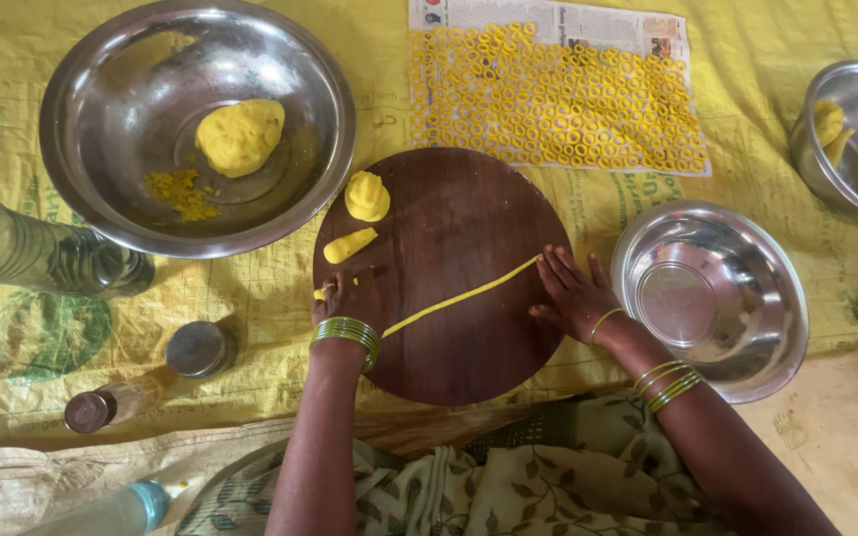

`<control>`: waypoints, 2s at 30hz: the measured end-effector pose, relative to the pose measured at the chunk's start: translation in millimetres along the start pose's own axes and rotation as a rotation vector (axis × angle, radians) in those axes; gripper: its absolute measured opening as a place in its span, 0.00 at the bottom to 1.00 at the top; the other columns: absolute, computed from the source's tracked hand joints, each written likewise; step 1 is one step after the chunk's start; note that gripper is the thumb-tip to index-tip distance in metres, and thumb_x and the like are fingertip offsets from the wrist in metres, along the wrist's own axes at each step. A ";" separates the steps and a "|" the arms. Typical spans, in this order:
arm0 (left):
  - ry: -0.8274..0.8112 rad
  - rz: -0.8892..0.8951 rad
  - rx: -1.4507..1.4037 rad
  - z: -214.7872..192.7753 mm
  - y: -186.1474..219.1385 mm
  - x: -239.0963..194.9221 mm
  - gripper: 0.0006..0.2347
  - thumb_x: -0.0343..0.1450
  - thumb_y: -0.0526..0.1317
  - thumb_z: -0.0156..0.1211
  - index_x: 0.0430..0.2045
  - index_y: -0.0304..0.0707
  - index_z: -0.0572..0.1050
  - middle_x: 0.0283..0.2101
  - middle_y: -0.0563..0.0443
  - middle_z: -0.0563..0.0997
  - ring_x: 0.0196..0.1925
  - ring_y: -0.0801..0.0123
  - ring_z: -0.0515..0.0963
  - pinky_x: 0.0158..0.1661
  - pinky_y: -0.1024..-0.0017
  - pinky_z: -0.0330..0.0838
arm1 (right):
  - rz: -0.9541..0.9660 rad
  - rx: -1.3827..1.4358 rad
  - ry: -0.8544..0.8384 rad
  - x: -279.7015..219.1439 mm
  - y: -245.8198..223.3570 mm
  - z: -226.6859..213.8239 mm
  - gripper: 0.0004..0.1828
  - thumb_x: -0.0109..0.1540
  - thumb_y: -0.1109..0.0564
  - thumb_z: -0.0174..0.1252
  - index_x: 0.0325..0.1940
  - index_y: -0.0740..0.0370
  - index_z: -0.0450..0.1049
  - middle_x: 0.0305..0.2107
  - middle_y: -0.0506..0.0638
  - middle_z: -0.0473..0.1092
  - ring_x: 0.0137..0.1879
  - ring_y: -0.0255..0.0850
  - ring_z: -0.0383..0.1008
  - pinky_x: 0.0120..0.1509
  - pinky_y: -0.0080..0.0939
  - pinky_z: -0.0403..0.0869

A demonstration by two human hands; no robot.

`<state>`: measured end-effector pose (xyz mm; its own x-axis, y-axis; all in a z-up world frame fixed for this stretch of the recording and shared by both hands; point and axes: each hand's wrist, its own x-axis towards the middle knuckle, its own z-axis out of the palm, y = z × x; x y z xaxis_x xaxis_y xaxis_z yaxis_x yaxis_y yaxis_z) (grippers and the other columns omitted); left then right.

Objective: The person rolls small pieces of yellow dough into thin ropes on a wooden board, then joins the ends to form rings and places them on a newspaper. The person repeats this process with multiple dough pieces.

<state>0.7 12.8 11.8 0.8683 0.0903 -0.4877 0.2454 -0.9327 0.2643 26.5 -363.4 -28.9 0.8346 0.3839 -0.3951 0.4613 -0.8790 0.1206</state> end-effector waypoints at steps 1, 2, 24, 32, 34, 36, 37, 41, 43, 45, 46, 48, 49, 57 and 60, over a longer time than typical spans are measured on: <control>0.006 -0.003 0.002 1.3 0.3 1.6 0.23 0.76 0.43 0.47 0.68 0.44 0.57 0.71 0.36 0.57 0.74 0.44 0.58 0.65 0.44 0.62 | -0.006 -0.017 -0.017 -1.5 -1.6 -1.2 0.50 0.65 0.27 0.40 0.80 0.59 0.35 0.78 0.53 0.32 0.82 0.46 0.28 0.79 0.67 0.35; 0.012 -0.007 0.004 2.3 1.1 3.7 0.22 0.77 0.43 0.46 0.68 0.44 0.57 0.71 0.35 0.57 0.74 0.44 0.58 0.64 0.44 0.62 | -0.012 -0.014 -0.012 -1.2 -3.3 -2.0 0.50 0.65 0.27 0.40 0.80 0.59 0.36 0.78 0.53 0.33 0.82 0.46 0.28 0.79 0.67 0.34; -0.004 -0.006 -0.005 -3.6 1.5 0.8 0.23 0.76 0.44 0.55 0.65 0.39 0.60 0.69 0.35 0.60 0.74 0.45 0.58 0.66 0.45 0.60 | -0.165 -0.257 0.135 45.6 -30.8 -17.7 0.50 0.63 0.23 0.38 0.79 0.57 0.43 0.77 0.50 0.39 0.81 0.42 0.35 0.79 0.70 0.39; 0.048 0.024 0.001 3.9 3.0 4.0 0.22 0.76 0.41 0.49 0.66 0.38 0.59 0.69 0.34 0.59 0.73 0.44 0.59 0.64 0.44 0.62 | -0.191 -0.273 -0.015 -17.9 -35.0 -25.9 0.49 0.64 0.27 0.41 0.78 0.59 0.40 0.77 0.50 0.36 0.82 0.43 0.33 0.80 0.65 0.37; 0.044 0.019 -0.018 4.7 2.1 3.0 0.22 0.76 0.41 0.49 0.66 0.39 0.58 0.69 0.35 0.59 0.73 0.44 0.59 0.64 0.44 0.62 | -0.216 -0.241 0.041 -10.9 -35.6 -22.8 0.49 0.64 0.27 0.42 0.78 0.59 0.41 0.77 0.50 0.37 0.81 0.43 0.34 0.81 0.64 0.38; 0.033 -0.002 -0.047 4.2 0.9 2.0 0.22 0.75 0.42 0.49 0.67 0.43 0.59 0.70 0.39 0.59 0.73 0.44 0.59 0.65 0.45 0.61 | -0.206 -0.231 0.109 2.5 -36.3 -16.9 0.49 0.62 0.27 0.43 0.78 0.59 0.43 0.76 0.50 0.39 0.81 0.43 0.36 0.79 0.66 0.39; 0.047 0.009 -0.044 3.8 0.0 1.6 0.22 0.75 0.41 0.49 0.67 0.44 0.59 0.70 0.39 0.59 0.73 0.44 0.59 0.65 0.45 0.61 | -0.202 -0.225 0.143 11.3 -36.3 -13.9 0.49 0.62 0.27 0.43 0.78 0.58 0.44 0.76 0.51 0.40 0.80 0.43 0.36 0.78 0.67 0.39; 0.036 0.017 -0.020 2.6 -0.1 2.9 0.25 0.73 0.43 0.53 0.66 0.39 0.59 0.70 0.36 0.58 0.74 0.44 0.57 0.65 0.46 0.59 | -0.184 -0.282 0.289 55.4 -36.5 -9.2 0.50 0.61 0.23 0.40 0.77 0.58 0.49 0.76 0.50 0.46 0.80 0.43 0.41 0.78 0.71 0.42; 0.044 0.011 -0.034 1.6 -0.5 4.9 0.24 0.74 0.43 0.53 0.66 0.38 0.59 0.70 0.35 0.58 0.74 0.44 0.58 0.65 0.45 0.59 | -0.177 -0.322 0.339 73.3 -37.7 -12.2 0.50 0.62 0.23 0.38 0.77 0.58 0.50 0.75 0.51 0.48 0.81 0.43 0.42 0.78 0.71 0.44; 0.096 0.007 -0.082 1.9 -0.7 5.3 0.19 0.78 0.41 0.46 0.65 0.40 0.62 0.70 0.35 0.59 0.74 0.43 0.59 0.65 0.43 0.59 | -0.192 -0.336 0.369 81.6 -37.7 -17.7 0.50 0.62 0.22 0.37 0.77 0.59 0.50 0.76 0.51 0.48 0.81 0.42 0.43 0.79 0.70 0.45; 0.077 0.000 -0.078 1.7 -1.5 4.9 0.19 0.78 0.42 0.47 0.65 0.40 0.62 0.70 0.36 0.59 0.74 0.44 0.59 0.66 0.44 0.59 | -0.198 -0.342 0.384 82.1 -38.6 -20.6 0.50 0.62 0.22 0.36 0.78 0.59 0.50 0.76 0.50 0.48 0.81 0.42 0.43 0.80 0.69 0.45; 0.037 -0.012 -0.073 1.5 -1.7 3.7 0.21 0.77 0.43 0.49 0.65 0.41 0.61 0.71 0.37 0.59 0.75 0.45 0.58 0.67 0.44 0.59 | -0.217 -0.379 0.283 76.4 -40.5 -26.8 0.51 0.63 0.22 0.36 0.78 0.59 0.49 0.76 0.51 0.46 0.81 0.42 0.42 0.78 0.70 0.44; 0.045 -0.007 -0.074 1.3 -1.2 3.3 0.21 0.76 0.43 0.49 0.65 0.41 0.61 0.70 0.37 0.59 0.74 0.45 0.58 0.66 0.44 0.59 | -0.226 -0.398 0.232 71.3 -41.2 -30.3 0.51 0.63 0.22 0.36 0.78 0.59 0.48 0.76 0.51 0.45 0.80 0.42 0.41 0.78 0.70 0.43; 0.047 0.007 -0.061 -1.0 5.8 2.6 0.21 0.77 0.41 0.45 0.66 0.40 0.59 0.70 0.35 0.58 0.73 0.43 0.59 0.65 0.41 0.59 | -0.282 -0.389 -0.038 -12.1 -50.1 -40.6 0.51 0.63 0.25 0.42 0.78 0.58 0.41 0.77 0.49 0.38 0.81 0.42 0.35 0.81 0.63 0.38; 0.063 0.018 -0.064 0.0 5.5 1.4 0.20 0.78 0.41 0.43 0.66 0.40 0.60 0.69 0.34 0.59 0.73 0.43 0.60 0.64 0.41 0.61 | -0.297 -0.368 0.002 -16.6 -47.5 -38.1 0.50 0.62 0.26 0.44 0.78 0.59 0.42 0.78 0.49 0.39 0.81 0.43 0.36 0.81 0.63 0.39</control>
<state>3.3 7.8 12.5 0.8978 0.0974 -0.4295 0.2549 -0.9101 0.3266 2.2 -317.3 6.6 0.6511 0.6042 -0.4594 0.7557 -0.5727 0.3178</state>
